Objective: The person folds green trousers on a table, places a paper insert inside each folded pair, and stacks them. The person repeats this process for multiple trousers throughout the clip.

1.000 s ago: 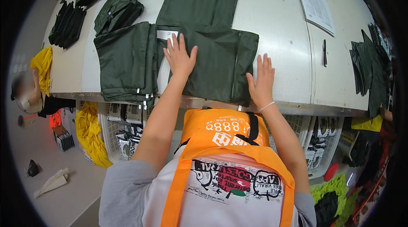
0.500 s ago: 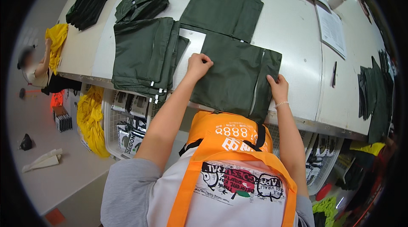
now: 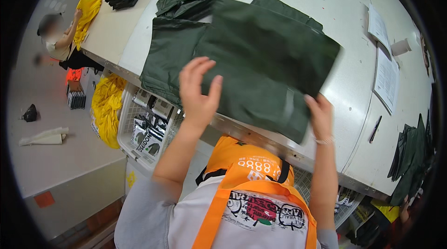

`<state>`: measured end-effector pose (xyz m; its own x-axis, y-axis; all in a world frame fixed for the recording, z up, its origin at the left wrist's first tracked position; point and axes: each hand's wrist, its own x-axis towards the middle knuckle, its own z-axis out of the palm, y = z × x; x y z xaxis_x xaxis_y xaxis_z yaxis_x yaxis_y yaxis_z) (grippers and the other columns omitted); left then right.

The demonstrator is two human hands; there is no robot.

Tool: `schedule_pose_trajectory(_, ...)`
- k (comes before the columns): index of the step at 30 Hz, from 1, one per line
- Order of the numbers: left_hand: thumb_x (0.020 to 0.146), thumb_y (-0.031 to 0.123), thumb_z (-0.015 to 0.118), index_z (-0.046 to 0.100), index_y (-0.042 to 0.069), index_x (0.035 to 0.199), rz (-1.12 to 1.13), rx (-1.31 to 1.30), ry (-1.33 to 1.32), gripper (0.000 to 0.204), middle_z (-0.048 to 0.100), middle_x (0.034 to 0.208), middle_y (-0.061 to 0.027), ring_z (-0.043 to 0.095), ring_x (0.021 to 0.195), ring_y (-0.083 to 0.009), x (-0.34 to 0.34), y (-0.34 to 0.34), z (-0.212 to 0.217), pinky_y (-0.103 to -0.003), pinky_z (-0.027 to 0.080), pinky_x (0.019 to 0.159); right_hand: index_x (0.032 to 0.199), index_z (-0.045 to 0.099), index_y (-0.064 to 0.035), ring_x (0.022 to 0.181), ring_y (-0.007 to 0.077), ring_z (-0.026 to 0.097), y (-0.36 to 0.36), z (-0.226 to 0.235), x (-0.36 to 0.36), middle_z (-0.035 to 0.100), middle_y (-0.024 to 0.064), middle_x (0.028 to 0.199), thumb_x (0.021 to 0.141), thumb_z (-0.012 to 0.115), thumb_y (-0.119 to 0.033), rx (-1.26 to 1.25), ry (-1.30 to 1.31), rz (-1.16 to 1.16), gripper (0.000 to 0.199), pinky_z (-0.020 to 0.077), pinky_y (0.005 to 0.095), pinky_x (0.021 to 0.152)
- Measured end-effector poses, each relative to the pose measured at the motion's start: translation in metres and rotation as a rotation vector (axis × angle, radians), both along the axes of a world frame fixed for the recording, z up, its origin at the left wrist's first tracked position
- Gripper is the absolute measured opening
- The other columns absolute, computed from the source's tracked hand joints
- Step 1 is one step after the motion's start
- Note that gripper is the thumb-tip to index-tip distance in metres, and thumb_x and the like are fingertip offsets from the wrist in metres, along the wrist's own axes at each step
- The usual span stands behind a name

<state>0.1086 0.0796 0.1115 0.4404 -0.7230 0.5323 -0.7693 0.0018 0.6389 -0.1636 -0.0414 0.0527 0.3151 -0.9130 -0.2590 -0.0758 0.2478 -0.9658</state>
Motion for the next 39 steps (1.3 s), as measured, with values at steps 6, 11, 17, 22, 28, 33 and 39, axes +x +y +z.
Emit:
schedule_pose_trajectory(6, 0.089, 0.040, 0.055, 0.048, 0.008, 0.131, 0.315, 0.336, -0.288, 0.053, 0.038, 0.142, -0.0165, 0.032, 0.131, -0.0371, 0.107, -0.054, -0.073, -0.050, 0.027, 0.105, 0.090, 0.054, -0.0010, 0.058, 0.0107, 0.051, 0.005, -0.058, 0.200, 0.052, 0.0035, 0.063, 0.088, 0.062, -0.019, 0.218, -0.192, 0.313, 0.020, 0.0469, 0.0291, 0.054)
schedule_pose_trajectory(11, 0.090, 0.059, 0.041, 0.031, 0.018, 0.145, 0.530, 0.843, -0.198, 0.069, 0.023, 0.152, -0.0135, 0.022, 0.137, -0.0392, 0.175, -0.024, -0.196, -0.059, 0.020, 0.106, 0.127, 0.047, 0.0037, 0.124, 0.0327, 0.044, -0.060, -0.093, 0.150, 0.051, 0.0202, 0.128, 0.081, 0.068, -0.020, -0.825, 0.667, 0.264, 0.056, 0.0321, 0.0414, 0.105)
schedule_pose_trajectory(17, 0.085, 0.032, 0.061, 0.046, 0.001, 0.129, 0.335, 0.390, -0.237, 0.056, 0.040, 0.139, -0.0222, 0.034, 0.131, -0.0378, 0.118, -0.086, -0.137, -0.052, 0.027, 0.105, 0.103, 0.062, -0.0003, 0.113, 0.0272, 0.051, -0.086, -0.114, 0.061, 0.058, 0.0156, 0.115, 0.080, 0.067, -0.025, -1.007, 0.914, 0.311, 0.034, 0.0400, 0.0386, 0.095)
schedule_pose_trajectory(22, 0.085, 0.019, 0.062, 0.048, 0.003, 0.130, -0.389, 0.366, -0.081, 0.051, 0.039, 0.141, -0.0183, 0.036, 0.131, -0.0359, -0.055, -0.152, -0.116, -0.044, 0.026, 0.108, 0.080, 0.067, -0.0042, 0.074, 0.0231, 0.062, -0.042, -0.059, 0.031, 0.065, 0.0085, 0.077, 0.085, 0.060, -0.027, -0.841, 0.861, 0.550, 0.025, 0.0489, 0.0338, 0.068)
schedule_pose_trajectory(28, 0.083, 0.036, 0.062, 0.027, 0.003, 0.143, -0.480, 0.729, -0.284, 0.077, 0.017, 0.152, -0.0198, 0.016, 0.140, -0.0363, -0.139, -0.115, -0.158, -0.057, 0.011, 0.110, 0.091, 0.067, -0.0053, 0.082, 0.0309, 0.063, -0.097, -0.060, -0.094, 0.066, 0.0161, 0.095, 0.093, 0.048, -0.028, -0.366, 0.715, 0.191, 0.030, 0.0507, 0.0429, 0.068)
schedule_pose_trajectory(33, 0.076, 0.047, 0.065, 0.028, 0.004, 0.143, -0.585, 0.722, -0.381, 0.088, 0.019, 0.151, -0.0196, 0.017, 0.140, -0.0356, -0.124, -0.085, -0.161, -0.059, 0.011, 0.108, 0.082, 0.062, 0.0047, 0.057, 0.0205, 0.065, -0.240, -0.083, -0.262, 0.064, 0.0139, 0.072, 0.091, 0.058, -0.033, 0.198, 0.582, -0.919, 0.039, 0.0534, 0.0289, 0.049)
schedule_pose_trajectory(39, 0.075, 0.046, 0.065, 0.029, 0.002, 0.142, -0.613, 0.733, -0.389, 0.088, 0.020, 0.151, -0.0209, 0.018, 0.139, -0.0368, -0.117, -0.080, -0.158, -0.058, 0.010, 0.109, 0.089, 0.060, 0.0040, 0.059, 0.0186, 0.065, -0.274, -0.105, -0.295, 0.064, 0.0129, 0.078, 0.084, 0.070, -0.022, 0.413, 0.267, -1.161, 0.028, 0.0557, 0.0248, 0.048)
